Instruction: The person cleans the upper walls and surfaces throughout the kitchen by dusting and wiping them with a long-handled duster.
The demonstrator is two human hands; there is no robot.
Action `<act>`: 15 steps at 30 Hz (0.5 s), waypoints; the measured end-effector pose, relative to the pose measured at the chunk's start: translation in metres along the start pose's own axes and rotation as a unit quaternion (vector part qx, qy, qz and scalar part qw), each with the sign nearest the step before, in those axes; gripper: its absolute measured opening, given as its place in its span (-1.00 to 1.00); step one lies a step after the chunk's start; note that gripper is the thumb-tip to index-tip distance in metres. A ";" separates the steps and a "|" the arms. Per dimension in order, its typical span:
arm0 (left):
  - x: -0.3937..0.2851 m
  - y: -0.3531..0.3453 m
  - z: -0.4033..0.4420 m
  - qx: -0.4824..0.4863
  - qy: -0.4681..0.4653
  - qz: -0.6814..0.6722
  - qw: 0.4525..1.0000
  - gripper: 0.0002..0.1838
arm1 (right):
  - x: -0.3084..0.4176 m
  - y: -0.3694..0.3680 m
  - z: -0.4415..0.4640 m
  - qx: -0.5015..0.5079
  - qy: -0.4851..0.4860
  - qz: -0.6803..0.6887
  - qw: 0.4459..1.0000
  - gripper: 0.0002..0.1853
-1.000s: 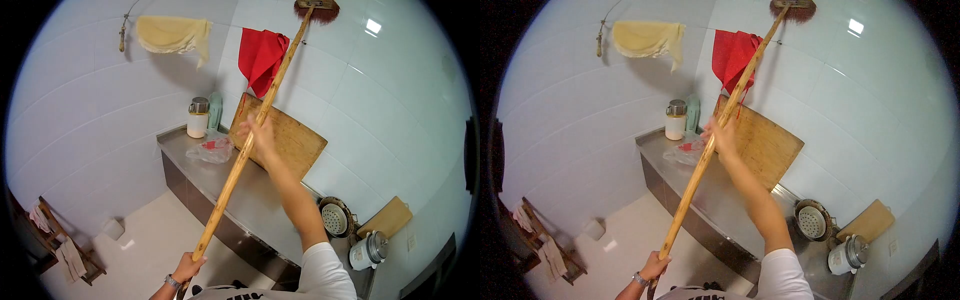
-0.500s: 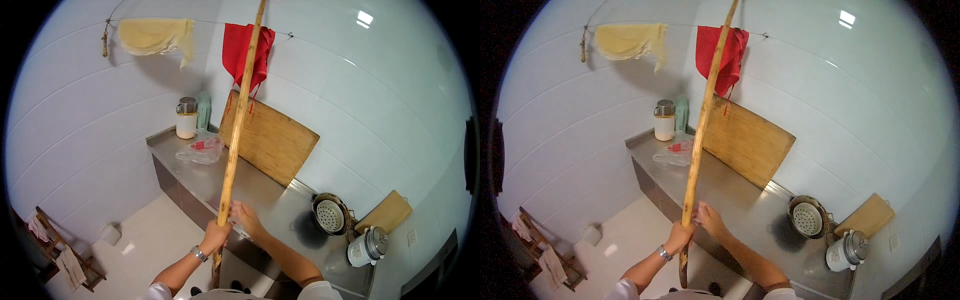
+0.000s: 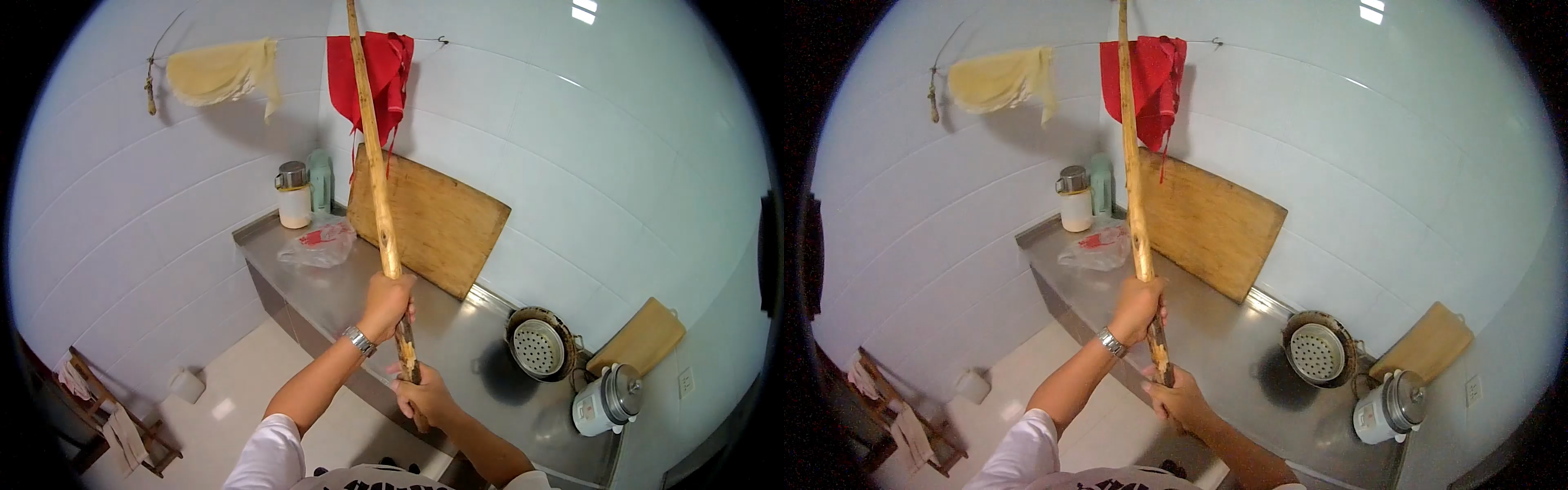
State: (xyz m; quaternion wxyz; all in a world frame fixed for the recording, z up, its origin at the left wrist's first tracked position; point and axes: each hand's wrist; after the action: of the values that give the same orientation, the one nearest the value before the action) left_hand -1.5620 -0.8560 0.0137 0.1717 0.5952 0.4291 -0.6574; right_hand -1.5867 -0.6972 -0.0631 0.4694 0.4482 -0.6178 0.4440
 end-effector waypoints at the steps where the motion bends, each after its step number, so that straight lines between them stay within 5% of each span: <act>1: 0.000 -0.009 0.004 0.002 -0.001 0.002 1.000 -0.77 | 0.006 0.004 -0.010 -0.055 -0.007 -0.008 0.998 -0.64; 3: -0.003 -0.023 0.014 0.000 -0.122 0.070 0.990 -0.71 | 0.014 0.012 -0.029 -0.109 -0.015 -0.012 0.994 -0.63; 6: -0.019 -0.046 0.033 -0.013 -0.135 -0.025 0.990 -0.65 | 0.008 0.025 -0.062 -0.106 -0.040 -0.007 0.994 -0.73; 10: -0.012 -0.067 0.042 0.031 -0.049 -0.139 0.989 -0.62 | -0.022 0.044 -0.106 -0.172 -0.100 -0.036 0.979 -0.78; 13: 0.027 -0.078 0.032 0.049 -0.045 -0.028 0.997 -0.62 | -0.059 0.053 -0.145 -0.203 -0.070 0.000 0.977 -0.80; 15: 0.062 -0.089 0.013 0.070 -0.027 0.008 0.997 -0.64 | -0.136 0.074 -0.178 -0.310 -0.061 -0.190 0.929 -0.74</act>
State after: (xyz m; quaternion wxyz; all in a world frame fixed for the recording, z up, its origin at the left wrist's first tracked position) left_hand -1.6497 -0.7973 -0.0131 0.1466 0.5911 0.3728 -0.7001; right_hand -1.6048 -0.4907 -0.1762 0.6219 0.4159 -0.6552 0.1043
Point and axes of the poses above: each hand's wrist, its own z-axis towards the middle knuckle, its own y-axis out of the back of the hand, x = y × z, and after that the axes turned 1 degree about -x, right-handed
